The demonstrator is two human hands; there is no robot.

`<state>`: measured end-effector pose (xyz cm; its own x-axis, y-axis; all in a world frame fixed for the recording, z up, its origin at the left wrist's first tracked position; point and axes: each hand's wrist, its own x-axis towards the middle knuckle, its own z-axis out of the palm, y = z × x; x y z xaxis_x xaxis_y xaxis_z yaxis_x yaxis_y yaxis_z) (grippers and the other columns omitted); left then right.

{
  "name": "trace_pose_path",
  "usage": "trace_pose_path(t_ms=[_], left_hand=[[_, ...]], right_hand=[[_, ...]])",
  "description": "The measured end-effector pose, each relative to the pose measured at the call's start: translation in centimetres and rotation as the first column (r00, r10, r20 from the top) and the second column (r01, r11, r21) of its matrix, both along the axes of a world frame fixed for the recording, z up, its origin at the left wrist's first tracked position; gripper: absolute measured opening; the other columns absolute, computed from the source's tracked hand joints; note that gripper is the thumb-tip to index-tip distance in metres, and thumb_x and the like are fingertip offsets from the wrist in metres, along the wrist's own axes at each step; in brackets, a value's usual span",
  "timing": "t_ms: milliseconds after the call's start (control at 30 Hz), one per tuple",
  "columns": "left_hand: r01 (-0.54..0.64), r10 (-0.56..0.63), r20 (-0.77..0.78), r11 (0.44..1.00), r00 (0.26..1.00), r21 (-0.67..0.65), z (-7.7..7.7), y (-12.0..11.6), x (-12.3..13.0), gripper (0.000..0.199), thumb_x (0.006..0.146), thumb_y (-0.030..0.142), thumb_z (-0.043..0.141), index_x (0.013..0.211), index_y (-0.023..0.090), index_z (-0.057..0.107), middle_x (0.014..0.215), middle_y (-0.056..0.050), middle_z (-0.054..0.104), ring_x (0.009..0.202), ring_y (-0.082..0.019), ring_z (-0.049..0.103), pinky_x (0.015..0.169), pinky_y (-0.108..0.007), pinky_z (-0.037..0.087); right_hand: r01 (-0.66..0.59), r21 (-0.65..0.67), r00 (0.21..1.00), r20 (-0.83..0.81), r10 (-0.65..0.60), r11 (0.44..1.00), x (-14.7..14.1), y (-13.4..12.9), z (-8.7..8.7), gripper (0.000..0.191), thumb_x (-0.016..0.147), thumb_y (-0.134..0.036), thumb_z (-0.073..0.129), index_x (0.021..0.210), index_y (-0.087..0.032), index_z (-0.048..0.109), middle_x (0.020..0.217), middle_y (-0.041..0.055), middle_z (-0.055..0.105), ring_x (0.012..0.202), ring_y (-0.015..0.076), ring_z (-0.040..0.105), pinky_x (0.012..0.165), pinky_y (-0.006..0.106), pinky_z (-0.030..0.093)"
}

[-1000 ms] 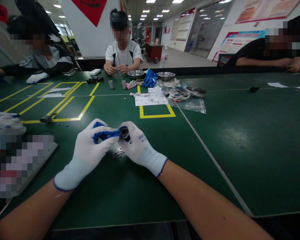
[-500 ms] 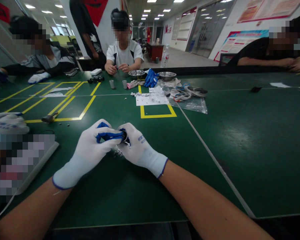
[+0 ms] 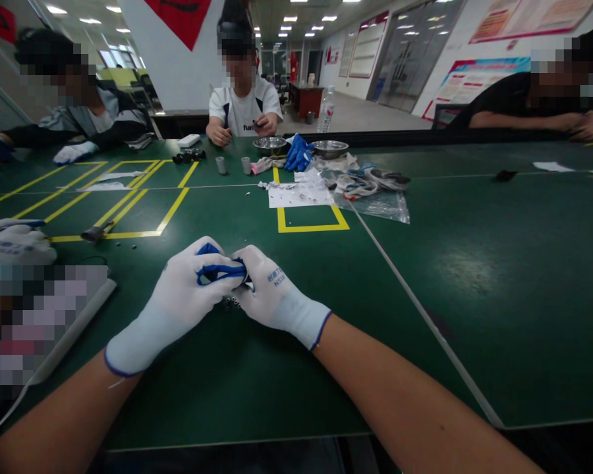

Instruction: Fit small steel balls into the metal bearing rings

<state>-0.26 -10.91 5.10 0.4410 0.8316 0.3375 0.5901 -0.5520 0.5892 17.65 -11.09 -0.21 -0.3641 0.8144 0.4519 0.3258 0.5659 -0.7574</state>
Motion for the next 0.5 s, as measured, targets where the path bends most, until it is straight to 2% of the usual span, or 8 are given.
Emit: trace_pose_path(t_ms=[233,300,400,500], left_hand=[[0.067,-0.019,-0.21,0.973,0.977,0.222,-0.21,-0.05,0.07,0.01,0.092,0.023,0.07,0.089,0.021,0.08,0.095,-0.006,0.067,0.086,-0.024,0.064,0.071,-0.039,0.057],[0.083,-0.024,-0.223,0.962,0.975,0.259,-0.21,-0.1,-0.02,0.013,0.094,0.024,0.068,0.09,0.02,0.08,0.096,-0.008,0.067,0.088,-0.025,0.065,0.072,-0.04,0.057],[0.053,-0.034,-0.088,0.972,0.996,0.23,-0.11,-0.33,-0.1,0.019,0.098,0.027,0.062,0.101,0.02,0.079,0.1,-0.008,0.068,0.09,-0.023,0.067,0.074,-0.038,0.058],[-0.027,0.011,0.111,0.989,0.994,0.142,-0.15,-0.52,0.06,0.021,0.095,0.028,0.065,0.111,0.019,0.074,0.105,-0.007,0.069,0.094,-0.022,0.069,0.081,-0.038,0.06]], right_hand=[[-0.002,-0.022,1.0,0.003,0.003,1.0,-0.15,-0.08,-0.21,0.027,0.09,-0.009,0.064,0.111,-0.021,0.054,0.107,0.0076,0.065,0.097,0.0228,0.067,0.085,0.042,0.06],[0.012,-0.006,1.0,-0.005,-0.012,1.0,-0.15,-0.01,-0.27,0.029,0.09,-0.008,0.063,0.115,-0.021,0.054,0.109,0.0087,0.066,0.102,0.0242,0.068,0.088,0.044,0.061],[0.051,0.031,0.997,-0.059,-0.049,0.998,-0.16,0.14,-0.39,0.037,0.092,-0.011,0.061,0.126,-0.022,0.052,0.12,0.0122,0.066,0.113,0.027,0.068,0.098,0.05,0.06],[0.115,0.044,0.985,-0.135,-0.108,0.992,-0.21,0.14,-0.65,0.056,0.094,-0.018,0.063,0.146,-0.024,0.042,0.138,0.0159,0.059,0.125,0.029,0.064,0.11,0.056,0.055]])
